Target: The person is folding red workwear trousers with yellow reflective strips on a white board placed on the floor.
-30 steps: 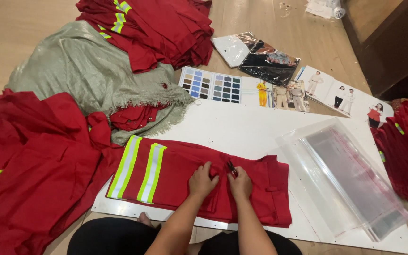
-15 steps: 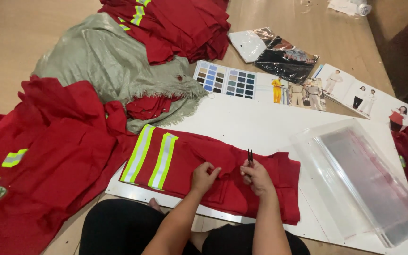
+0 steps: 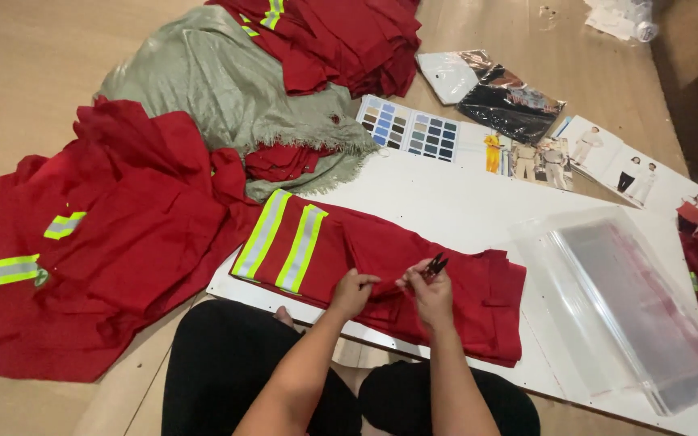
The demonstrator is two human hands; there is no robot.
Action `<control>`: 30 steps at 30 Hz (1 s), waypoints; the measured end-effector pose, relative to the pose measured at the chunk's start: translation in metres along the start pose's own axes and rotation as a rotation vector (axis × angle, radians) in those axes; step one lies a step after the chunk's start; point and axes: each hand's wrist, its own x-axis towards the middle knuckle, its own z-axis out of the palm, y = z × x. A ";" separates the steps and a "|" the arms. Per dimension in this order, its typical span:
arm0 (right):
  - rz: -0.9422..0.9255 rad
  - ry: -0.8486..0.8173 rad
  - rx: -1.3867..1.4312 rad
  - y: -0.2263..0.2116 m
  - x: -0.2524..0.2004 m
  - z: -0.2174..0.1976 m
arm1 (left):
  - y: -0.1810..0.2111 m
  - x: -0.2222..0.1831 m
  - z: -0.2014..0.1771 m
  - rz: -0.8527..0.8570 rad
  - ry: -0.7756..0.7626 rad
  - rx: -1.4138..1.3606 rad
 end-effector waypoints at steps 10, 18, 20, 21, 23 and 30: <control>0.137 -0.647 -0.876 -0.066 -0.080 0.059 | -0.010 -0.002 0.001 -0.163 0.006 -0.022; 0.413 -0.188 -1.630 -0.034 -0.048 0.007 | -0.019 -0.011 0.003 -0.365 0.084 -0.305; 0.324 -0.158 -1.637 -0.014 -0.048 0.016 | -0.017 -0.013 0.002 -0.366 0.098 -0.335; 0.259 -0.154 -1.650 -0.001 -0.048 0.020 | -0.017 -0.013 0.001 -0.358 0.104 -0.348; 0.197 -0.156 -1.663 0.012 -0.051 0.027 | -0.017 -0.014 0.001 -0.357 0.111 -0.363; 0.148 -0.261 -1.656 0.025 -0.051 0.033 | -0.022 -0.011 0.007 -0.371 0.123 -0.359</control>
